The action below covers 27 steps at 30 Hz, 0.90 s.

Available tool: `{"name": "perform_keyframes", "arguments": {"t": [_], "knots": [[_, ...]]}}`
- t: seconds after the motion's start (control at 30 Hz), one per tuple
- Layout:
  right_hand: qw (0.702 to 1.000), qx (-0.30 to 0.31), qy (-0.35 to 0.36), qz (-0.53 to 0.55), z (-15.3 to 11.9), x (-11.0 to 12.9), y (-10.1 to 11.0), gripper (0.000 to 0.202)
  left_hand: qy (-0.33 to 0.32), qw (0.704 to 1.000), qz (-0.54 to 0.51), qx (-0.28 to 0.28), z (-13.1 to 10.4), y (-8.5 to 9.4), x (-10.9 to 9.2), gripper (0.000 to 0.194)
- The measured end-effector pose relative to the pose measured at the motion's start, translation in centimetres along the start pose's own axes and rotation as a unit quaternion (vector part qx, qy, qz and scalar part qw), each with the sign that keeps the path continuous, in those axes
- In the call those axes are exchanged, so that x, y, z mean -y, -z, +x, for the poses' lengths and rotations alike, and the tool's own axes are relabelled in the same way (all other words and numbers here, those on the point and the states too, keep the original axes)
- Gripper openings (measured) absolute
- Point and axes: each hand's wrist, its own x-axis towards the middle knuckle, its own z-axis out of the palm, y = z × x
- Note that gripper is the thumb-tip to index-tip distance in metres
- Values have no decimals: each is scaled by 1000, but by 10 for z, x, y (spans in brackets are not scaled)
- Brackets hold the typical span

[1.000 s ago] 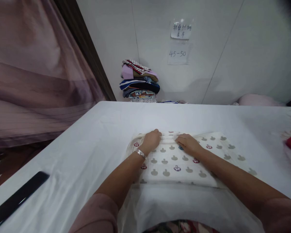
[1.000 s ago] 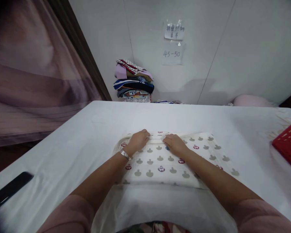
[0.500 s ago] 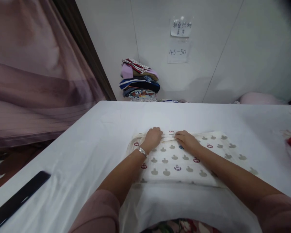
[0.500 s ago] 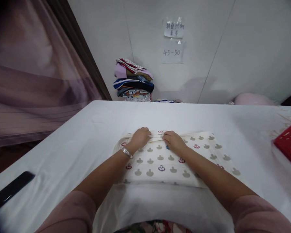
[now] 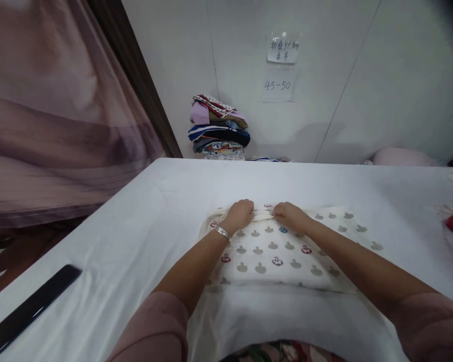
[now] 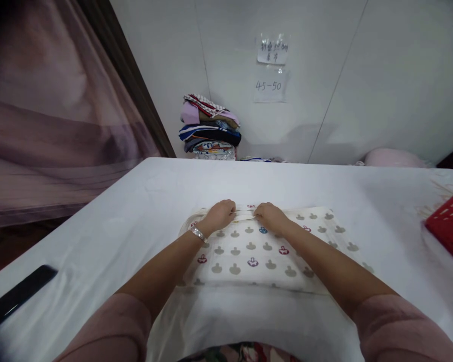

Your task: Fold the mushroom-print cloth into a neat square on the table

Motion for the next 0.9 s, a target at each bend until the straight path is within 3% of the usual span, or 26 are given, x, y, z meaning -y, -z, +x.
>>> {"name": "perform_keyframes", "arguments": {"t": [0.2,0.33,0.47,0.53,0.73,0.9], "knots": [[999,10,-34,17,4,0,5,23,66,997,-42,-11,-6,3,-2,14],[998,0,-50,34,1,4,10,22,51,994,-98,-11,-7,7,-2,22],[997,-12,-47,64,0,4,11,29,38,989,-142,1,-8,9,-3,46],[997,-8,-49,67,1,3,11,34,35,989,-140,7,-7,8,-4,50],[995,71,-66,30,5,3,19,34,29,995,-95,14,-3,4,-5,28],[987,131,-91,36,7,-3,29,45,37,989,-130,54,-3,14,-6,43]]}}
